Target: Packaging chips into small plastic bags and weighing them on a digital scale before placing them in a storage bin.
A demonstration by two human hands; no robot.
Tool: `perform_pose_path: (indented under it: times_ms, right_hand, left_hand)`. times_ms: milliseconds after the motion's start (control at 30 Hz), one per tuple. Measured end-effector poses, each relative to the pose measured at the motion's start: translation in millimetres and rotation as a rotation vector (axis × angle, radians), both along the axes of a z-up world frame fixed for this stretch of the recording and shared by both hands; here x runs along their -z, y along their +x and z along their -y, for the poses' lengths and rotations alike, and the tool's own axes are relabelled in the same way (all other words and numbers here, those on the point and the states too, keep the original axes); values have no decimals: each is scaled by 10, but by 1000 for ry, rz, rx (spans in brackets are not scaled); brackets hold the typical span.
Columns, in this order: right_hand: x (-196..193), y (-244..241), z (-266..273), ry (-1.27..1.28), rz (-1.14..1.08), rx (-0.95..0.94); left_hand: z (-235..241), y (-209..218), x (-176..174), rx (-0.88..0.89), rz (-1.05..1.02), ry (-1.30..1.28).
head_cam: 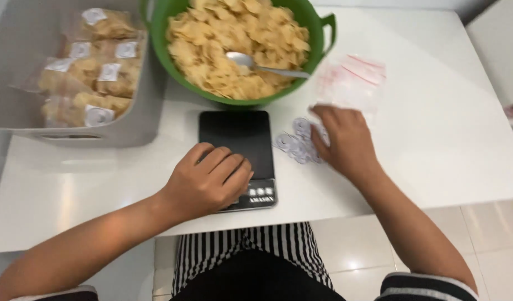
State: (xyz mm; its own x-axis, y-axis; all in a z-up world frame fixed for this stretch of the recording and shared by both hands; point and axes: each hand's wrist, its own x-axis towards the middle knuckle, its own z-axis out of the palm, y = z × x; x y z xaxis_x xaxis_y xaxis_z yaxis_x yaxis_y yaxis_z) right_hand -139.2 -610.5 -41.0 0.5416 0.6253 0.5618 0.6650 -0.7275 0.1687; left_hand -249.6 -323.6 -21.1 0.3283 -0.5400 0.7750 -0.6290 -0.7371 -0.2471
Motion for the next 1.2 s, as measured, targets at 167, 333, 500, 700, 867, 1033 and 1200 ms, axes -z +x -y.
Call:
perform_pose_path:
  times_ms: [167,333,500,700,867,1033,1200]
  right_hand:
    - [150,121,380,-26,-250,264]
    - [412,156,598,25,-293,319]
    - [565,165,620,41,-181,336]
    - [163,-49,564,354,58,145]
    - [24,-297,317,744,-482,-320]
    - [-106,-350,-129,1021,-825,-533]
    - [-258,-265,-458,810,-712,-386]
  left_hand:
    - [269,220,76,103,3,61]
    - [634,511,24,200,-41,59]
    - [845,712,82,143,-120,26]
    - [715,728,155,106,-260,17]
    - [520,648,-48,148,-512,-201]
    - [107,533,-160,251,-927,-405]
    - [-290,342,-157,235,-1218,-772]
